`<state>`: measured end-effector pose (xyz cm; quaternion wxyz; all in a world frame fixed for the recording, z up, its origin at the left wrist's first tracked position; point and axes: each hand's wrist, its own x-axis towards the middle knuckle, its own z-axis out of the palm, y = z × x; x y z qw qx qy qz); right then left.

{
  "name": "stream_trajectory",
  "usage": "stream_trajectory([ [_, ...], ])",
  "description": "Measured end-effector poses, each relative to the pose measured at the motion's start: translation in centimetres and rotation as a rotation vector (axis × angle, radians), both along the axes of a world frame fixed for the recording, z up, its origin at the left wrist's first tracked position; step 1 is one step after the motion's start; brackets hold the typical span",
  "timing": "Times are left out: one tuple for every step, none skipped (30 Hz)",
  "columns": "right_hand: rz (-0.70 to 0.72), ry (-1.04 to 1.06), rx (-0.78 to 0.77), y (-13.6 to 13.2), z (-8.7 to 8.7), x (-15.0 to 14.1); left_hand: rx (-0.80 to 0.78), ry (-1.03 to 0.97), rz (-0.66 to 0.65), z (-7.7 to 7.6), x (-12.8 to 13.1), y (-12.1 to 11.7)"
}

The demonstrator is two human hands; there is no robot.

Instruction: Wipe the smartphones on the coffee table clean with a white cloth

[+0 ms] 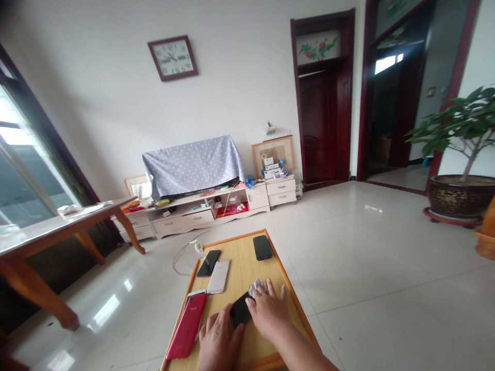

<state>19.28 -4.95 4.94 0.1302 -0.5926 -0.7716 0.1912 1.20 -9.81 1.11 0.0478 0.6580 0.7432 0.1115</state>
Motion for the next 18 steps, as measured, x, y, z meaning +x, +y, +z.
stream_trajectory([
  [0.017, 0.004, 0.003, -0.3, -0.1, -0.1, -0.004, 0.004, -0.003, 0.0, 0.0, 0.0],
  [0.053, 0.017, 0.010, -0.8, -0.3, -0.4, -0.009, 0.008, -0.003, -0.1, 0.0, 0.1],
  [0.100, 0.036, 0.019, -1.5, -0.5, -0.8, -0.012, 0.011, -0.003, -0.2, 0.0, 0.2],
  [0.150, 0.057, 0.031, -2.1, -0.8, -1.2, -0.015, 0.015, -0.002, -0.3, 0.0, 0.2],
  [0.194, 0.074, 0.044, -2.7, -1.0, -1.5, -0.017, 0.019, -0.003, -0.5, -0.1, 0.3],
  [0.228, 0.087, 0.054, -3.2, -1.1, -1.8, -0.017, 0.021, -0.006, -0.6, -0.1, 0.3],
  [0.249, 0.095, 0.058, -3.3, -1.2, -1.8, -0.016, 0.024, -0.012, -0.6, 0.0, 0.3],
  [0.250, 0.096, 0.055, -3.2, -1.1, -1.7, -0.018, 0.025, -0.020, -0.6, 0.0, 0.3],
  [0.235, 0.091, 0.045, -2.8, -1.0, -1.3, -0.015, 0.024, -0.025, -0.5, 0.1, 0.2],
  [0.205, 0.083, 0.029, -2.2, -0.8, -0.8, -0.006, 0.019, -0.031, -0.4, 0.3, 0.1],
  [0.145, 0.068, 0.009, -1.5, -0.6, -0.2, 0.011, 0.018, -0.031, -0.2, 0.4, 0.0],
  [0.084, 0.049, -0.005, -0.8, -0.4, 0.4, 0.020, 0.017, -0.030, 0.0, 0.6, -0.1],
  [0.035, 0.029, -0.013, -0.2, -0.3, 0.9, 0.017, 0.015, -0.026, 0.2, 0.8, -0.1],
  [0.007, 0.005, -0.033, 0.1, -0.1, 1.2, 0.009, 0.014, -0.026, 0.3, 0.9, -0.2],
  [-0.002, -0.006, -0.043, 0.2, -0.1, 1.4, 0.000, 0.014, -0.026, 0.4, 1.1, -0.2],
  [0.013, -0.006, -0.050, -0.1, -0.1, 1.4, -0.008, 0.015, -0.027, 0.5, 1.2, -0.2],
  [0.051, 0.005, -0.052, -0.5, -0.2, 1.2, -0.015, 0.017, -0.029, 0.5, 1.2, -0.1],
  [0.106, 0.026, -0.045, -1.2, -0.3, 0.9, -0.024, 0.020, -0.030, 0.5, 1.2, -0.1],
])
